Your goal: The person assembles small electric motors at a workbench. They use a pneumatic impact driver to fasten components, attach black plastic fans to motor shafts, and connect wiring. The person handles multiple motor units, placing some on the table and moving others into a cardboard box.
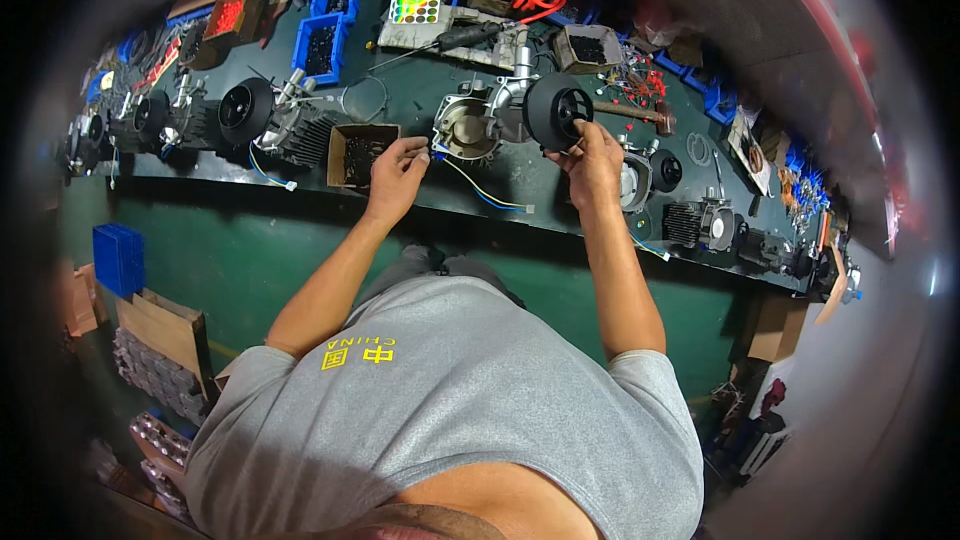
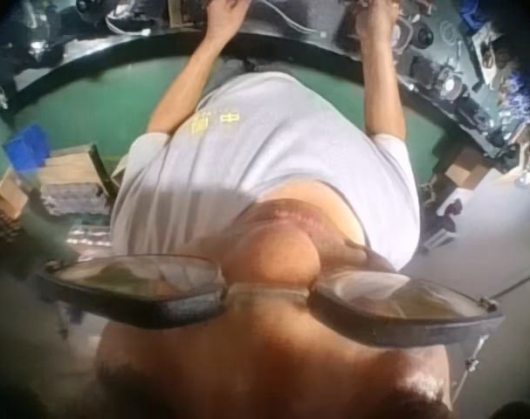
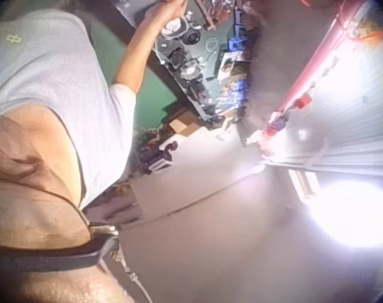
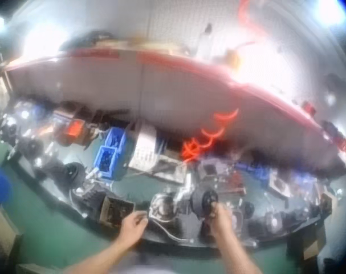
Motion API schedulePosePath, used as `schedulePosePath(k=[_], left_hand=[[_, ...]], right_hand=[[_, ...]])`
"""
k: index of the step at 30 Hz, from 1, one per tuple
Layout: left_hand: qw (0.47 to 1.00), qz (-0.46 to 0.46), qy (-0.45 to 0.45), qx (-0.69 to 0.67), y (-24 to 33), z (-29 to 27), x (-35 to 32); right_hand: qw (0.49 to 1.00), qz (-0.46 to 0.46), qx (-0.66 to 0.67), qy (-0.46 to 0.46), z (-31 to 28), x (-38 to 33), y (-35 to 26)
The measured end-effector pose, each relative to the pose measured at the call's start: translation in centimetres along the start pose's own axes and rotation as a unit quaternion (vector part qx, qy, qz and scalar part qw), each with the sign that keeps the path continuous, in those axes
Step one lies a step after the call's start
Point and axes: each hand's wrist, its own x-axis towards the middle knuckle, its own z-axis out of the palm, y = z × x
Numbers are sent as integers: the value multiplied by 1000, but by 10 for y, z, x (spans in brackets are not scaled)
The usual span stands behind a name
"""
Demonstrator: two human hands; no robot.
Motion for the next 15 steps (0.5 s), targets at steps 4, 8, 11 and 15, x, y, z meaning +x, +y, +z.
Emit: schedulePosePath(k=[4, 8, 11, 15], left_hand=[[1000, -2, -14, -26, 3, -1, 4], [999, 32, 3, -12, 7, 0, 6], [999, 40, -5, 5, 3, -2, 8], [999, 38, -26, -16, 5, -6, 12]], right_hand=[[999, 12, -16, -25, 33, -25, 7], [999, 22, -49, 5, 61, -41, 20], [997, 9, -74, 5, 67, -41, 27], [996, 30, -78, 21, 82, -50, 23]])
